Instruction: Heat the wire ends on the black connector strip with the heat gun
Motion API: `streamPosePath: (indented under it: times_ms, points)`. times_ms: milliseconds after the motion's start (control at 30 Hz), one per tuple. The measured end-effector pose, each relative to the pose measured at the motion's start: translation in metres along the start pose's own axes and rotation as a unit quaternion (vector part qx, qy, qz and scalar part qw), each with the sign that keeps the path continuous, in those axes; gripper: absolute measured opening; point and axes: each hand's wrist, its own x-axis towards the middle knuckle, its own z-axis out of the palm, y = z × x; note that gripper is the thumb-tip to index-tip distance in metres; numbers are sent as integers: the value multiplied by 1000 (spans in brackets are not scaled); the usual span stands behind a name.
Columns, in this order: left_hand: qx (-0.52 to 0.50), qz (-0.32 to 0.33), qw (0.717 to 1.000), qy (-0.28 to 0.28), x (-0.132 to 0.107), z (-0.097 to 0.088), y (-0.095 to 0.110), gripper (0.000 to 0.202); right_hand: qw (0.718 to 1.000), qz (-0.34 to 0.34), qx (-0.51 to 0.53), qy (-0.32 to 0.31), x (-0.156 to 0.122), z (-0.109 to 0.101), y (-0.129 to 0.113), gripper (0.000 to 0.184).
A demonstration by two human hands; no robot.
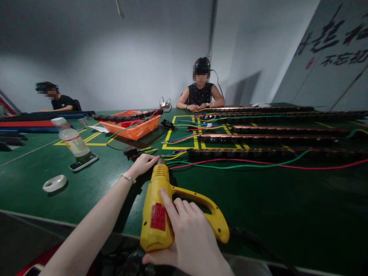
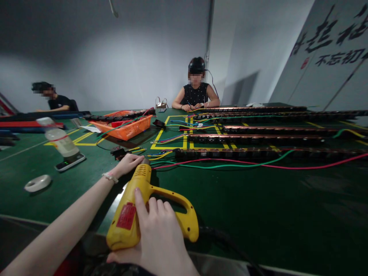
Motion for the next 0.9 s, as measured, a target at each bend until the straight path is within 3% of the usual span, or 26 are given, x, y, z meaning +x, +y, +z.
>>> streamPosePath:
  times_ms: [267, 667, 900]
  points:
    - [6, -11, 1000, -1, -4, -5, 10, 54, 1000, 14, -14, 0, -13, -14, 23, 122]
    - [24, 0, 999, -21, -4, -6, 10, 56, 980, 24, -132, 148, -20, -14, 56, 109]
    - [42, 34, 999, 3, -3, -7, 12, 49, 970, 47, -171, 165, -19, -10, 55, 107]
